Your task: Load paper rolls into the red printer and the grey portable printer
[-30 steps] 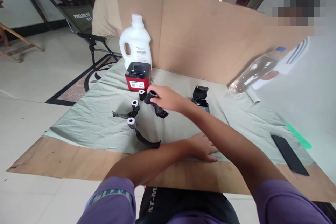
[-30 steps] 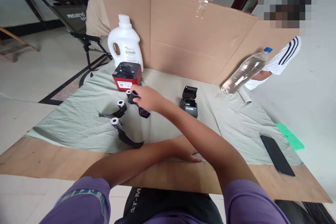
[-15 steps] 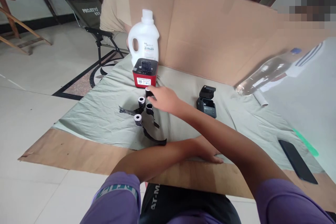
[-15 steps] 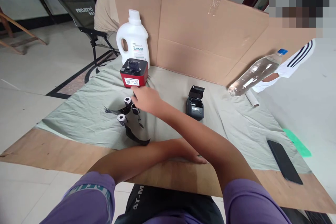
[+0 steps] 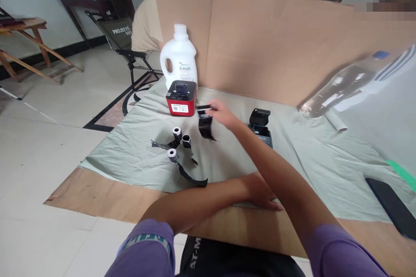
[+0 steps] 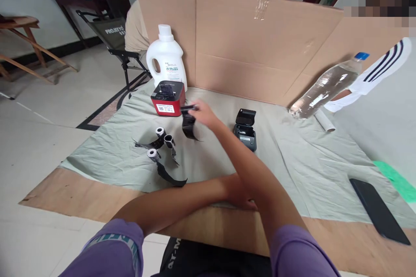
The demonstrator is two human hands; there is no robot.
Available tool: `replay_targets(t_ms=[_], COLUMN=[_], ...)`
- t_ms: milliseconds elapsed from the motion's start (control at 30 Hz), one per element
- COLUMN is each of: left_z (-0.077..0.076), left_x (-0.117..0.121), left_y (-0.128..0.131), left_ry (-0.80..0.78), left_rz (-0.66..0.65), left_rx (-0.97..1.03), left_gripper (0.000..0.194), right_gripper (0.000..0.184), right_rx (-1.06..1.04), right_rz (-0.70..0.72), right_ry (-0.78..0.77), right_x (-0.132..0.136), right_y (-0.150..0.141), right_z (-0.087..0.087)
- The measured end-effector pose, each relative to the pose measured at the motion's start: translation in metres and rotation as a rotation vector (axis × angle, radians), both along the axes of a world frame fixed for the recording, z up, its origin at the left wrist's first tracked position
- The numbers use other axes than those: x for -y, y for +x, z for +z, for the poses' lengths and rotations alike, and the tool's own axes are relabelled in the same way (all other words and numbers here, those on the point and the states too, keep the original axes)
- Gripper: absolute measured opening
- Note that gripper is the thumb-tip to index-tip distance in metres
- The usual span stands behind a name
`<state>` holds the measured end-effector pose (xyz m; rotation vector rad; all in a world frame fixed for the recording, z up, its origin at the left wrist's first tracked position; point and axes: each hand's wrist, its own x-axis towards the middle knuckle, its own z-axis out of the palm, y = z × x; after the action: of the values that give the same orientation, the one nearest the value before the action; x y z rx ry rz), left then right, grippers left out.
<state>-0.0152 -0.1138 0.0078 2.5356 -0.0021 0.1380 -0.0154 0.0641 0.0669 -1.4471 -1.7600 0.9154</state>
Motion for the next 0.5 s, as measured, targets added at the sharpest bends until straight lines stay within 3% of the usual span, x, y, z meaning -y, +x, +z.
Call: replay_targets(t_ms=[133,267,367,500], left_z=[-0.01,-0.017,-0.015,-0.009], left_x=[0.0,0.003,0.005,0.005], left_y=[0.008,0.009,0.009,0.01], left_ry=[0.223,0.297,0.305,0.276], left_rz=[-0.081,-0.035,-0.038,-0.046], left_rx=[-0.011,0.027,-0.003,-0.043], left_gripper=[0.062,0.063,0.064,0.065], right_gripper=[0.027,0.035,0.038,0.036], right_rx=[-0.432,-0.456,-0.361,-0.097], right_rz=[-0.121,-0.18,-0.136,-0.065], right_ry=[-0.168,-0.162,-0.103,-0.06], right_x=[0.06,0.116,0.124,0.103], right_y=[0.108,0.187,0.215,0.229], right_z=[0.03,0.049,0.041,0.016])
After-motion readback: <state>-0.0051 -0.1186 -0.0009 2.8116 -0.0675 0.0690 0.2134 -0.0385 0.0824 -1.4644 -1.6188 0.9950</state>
